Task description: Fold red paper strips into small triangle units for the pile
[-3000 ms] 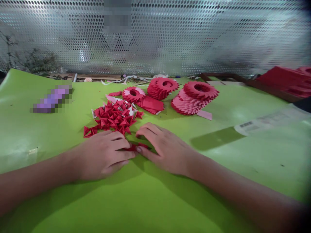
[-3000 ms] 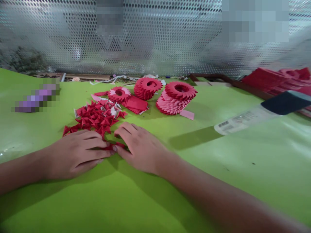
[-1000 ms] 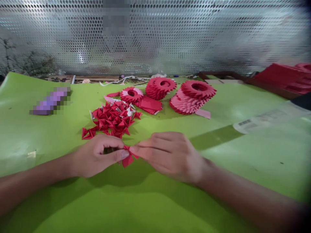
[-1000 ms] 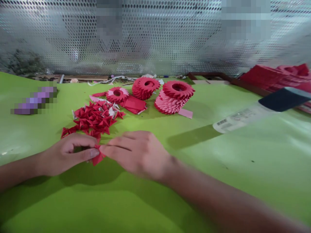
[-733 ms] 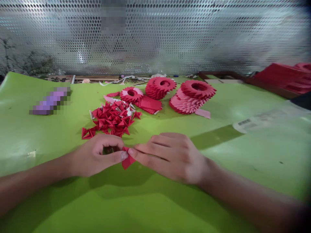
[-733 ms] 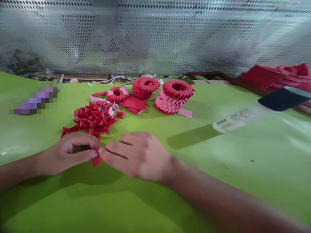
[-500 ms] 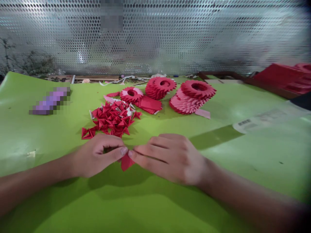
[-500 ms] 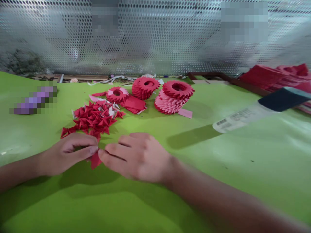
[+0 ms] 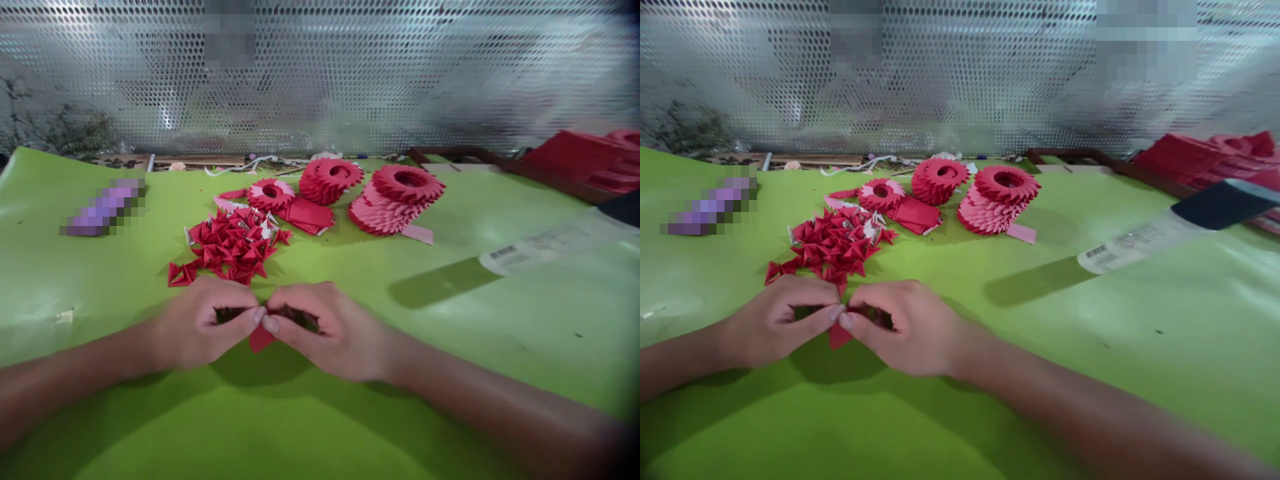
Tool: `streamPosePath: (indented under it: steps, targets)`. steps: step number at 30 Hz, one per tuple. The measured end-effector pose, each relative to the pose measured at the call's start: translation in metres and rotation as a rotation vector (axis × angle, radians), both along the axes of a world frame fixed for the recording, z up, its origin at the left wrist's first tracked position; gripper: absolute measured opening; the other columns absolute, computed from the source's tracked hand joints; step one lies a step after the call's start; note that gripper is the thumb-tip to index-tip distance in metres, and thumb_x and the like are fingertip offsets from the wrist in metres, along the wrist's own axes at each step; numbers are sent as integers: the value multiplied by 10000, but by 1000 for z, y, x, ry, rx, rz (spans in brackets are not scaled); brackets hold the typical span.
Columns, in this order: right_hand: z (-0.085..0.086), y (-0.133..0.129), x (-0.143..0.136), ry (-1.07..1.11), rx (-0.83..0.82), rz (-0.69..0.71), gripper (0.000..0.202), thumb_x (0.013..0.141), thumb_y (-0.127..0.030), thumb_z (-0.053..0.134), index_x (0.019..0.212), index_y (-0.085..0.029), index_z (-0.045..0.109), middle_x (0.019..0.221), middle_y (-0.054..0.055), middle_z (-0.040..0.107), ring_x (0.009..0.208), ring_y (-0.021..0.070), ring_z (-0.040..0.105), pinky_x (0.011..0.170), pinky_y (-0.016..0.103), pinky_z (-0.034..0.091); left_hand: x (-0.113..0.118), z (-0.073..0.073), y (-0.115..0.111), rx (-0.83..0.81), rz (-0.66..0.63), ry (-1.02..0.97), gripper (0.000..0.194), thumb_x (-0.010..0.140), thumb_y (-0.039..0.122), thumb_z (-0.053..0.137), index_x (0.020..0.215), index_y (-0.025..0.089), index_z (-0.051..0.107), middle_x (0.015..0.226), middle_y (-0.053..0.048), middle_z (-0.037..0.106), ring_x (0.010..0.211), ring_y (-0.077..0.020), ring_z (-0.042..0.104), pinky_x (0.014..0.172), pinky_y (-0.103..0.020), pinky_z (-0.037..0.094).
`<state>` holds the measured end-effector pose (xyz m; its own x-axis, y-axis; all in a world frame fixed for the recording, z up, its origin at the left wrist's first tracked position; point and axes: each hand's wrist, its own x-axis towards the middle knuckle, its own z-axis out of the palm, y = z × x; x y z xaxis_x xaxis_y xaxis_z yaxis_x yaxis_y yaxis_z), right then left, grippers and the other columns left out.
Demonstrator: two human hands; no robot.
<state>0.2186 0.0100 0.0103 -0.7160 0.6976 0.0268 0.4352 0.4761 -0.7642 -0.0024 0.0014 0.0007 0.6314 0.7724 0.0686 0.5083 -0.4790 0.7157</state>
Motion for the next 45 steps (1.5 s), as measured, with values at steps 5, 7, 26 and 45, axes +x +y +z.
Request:
streamPosePath:
  steps: [5,7,26,45]
  targets:
    - [-1,0,0,-4,-40,10,265,1012,-351,569,889,-169,717,678,-23,605,565,98,493,490,210,305,0,2,-2,6,-2,20,437,1016,336,419,622,169,508,533,30,462,456,-93,387,428,-216,246]
    - [-1,1,1,5,-38,15,260,1014,-348,565,892,-170,711,680,-25,601,568,96,493,496,209,310,0,3,-3,18,0,16,436,1017,328,411,617,173,492,531,32,456,455,-94,385,429,-219,247]
    - [-5,4,3,59,144,46,241,982,-176,513,785,-164,651,634,-38,582,545,85,461,524,214,339,0,1,-4,116,-8,-45,402,1006,239,428,616,181,510,516,39,476,442,-92,415,417,-215,279]
    - [-4,4,5,128,-137,-35,238,962,-325,613,805,-154,668,602,-44,549,503,71,437,433,182,298,-1,3,-3,197,-24,-55,409,998,227,453,602,169,542,515,23,510,450,-92,429,428,-214,299]
